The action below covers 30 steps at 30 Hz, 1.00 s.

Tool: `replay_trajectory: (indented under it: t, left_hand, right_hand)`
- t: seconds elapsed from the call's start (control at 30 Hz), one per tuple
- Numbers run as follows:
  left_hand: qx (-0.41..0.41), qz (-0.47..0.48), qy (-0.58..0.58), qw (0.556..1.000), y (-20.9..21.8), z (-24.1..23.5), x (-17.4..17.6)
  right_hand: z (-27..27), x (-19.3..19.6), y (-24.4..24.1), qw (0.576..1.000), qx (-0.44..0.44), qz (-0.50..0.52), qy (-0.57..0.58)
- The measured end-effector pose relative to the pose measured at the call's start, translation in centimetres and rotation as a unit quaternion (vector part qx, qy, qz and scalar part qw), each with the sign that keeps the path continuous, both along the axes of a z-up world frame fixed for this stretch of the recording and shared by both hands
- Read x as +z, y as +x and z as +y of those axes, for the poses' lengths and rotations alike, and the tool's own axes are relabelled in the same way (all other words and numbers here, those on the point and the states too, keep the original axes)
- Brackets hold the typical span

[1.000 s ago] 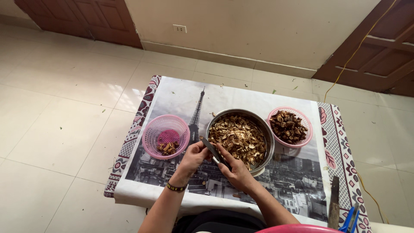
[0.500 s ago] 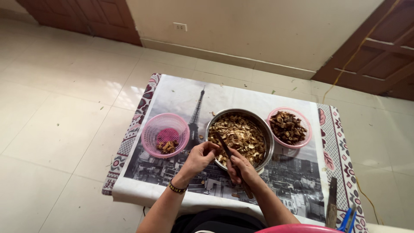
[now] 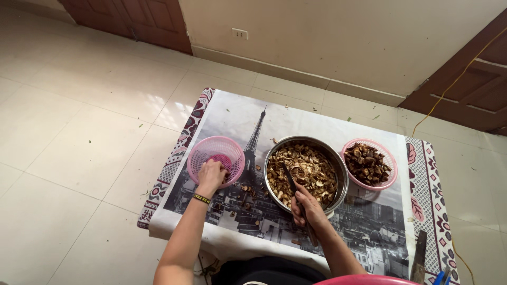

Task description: The person sorts through dried plant material in a metal bowl, using their hands and a small knife to clean specific pieces before placing them into pink baskets.

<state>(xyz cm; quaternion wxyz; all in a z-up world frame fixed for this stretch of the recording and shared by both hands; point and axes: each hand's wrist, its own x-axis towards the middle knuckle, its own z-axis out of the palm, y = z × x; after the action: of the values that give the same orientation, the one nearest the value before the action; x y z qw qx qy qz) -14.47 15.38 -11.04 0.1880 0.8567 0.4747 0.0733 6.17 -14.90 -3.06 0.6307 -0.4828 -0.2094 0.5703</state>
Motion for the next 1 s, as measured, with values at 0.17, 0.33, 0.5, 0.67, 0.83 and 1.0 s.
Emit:
replay_trajectory:
  t: [0.17,0.33,0.5,0.67,0.83,1.0]
  left_hand:
    - [-0.053,-0.009,0.039,0.998,1.6,0.9,-1.5]
    - [-0.038,-0.248,-0.180,0.951,2.5,-0.1,1.0]
    - [-0.117,-0.432,-0.361,0.818,6.1,-4.6,4.0]
    - [-0.103,-0.480,-0.432,0.757,10.5,-10.4,6.0]
    - [-0.137,-0.500,-0.510,0.687,13.3,-13.6,7.1]
    - [-0.110,-0.469,-0.567,0.668,14.6,-13.8,7.7]
  right_hand:
    - [-0.1,-0.6,0.1,1.000,-0.004,-0.003,0.008]
    - [-0.3,-0.8,-0.1,1.000,-0.010,-0.025,0.011]
    - [0.4,-0.2,-0.7,0.998,-0.012,-0.050,0.038]
    - [0.7,1.3,-1.1,0.993,-0.042,-0.068,0.092]
    - [0.3,1.8,0.0,0.982,-0.089,-0.144,0.085]
    - [-0.3,1.1,1.1,0.978,-0.104,-0.170,0.065]
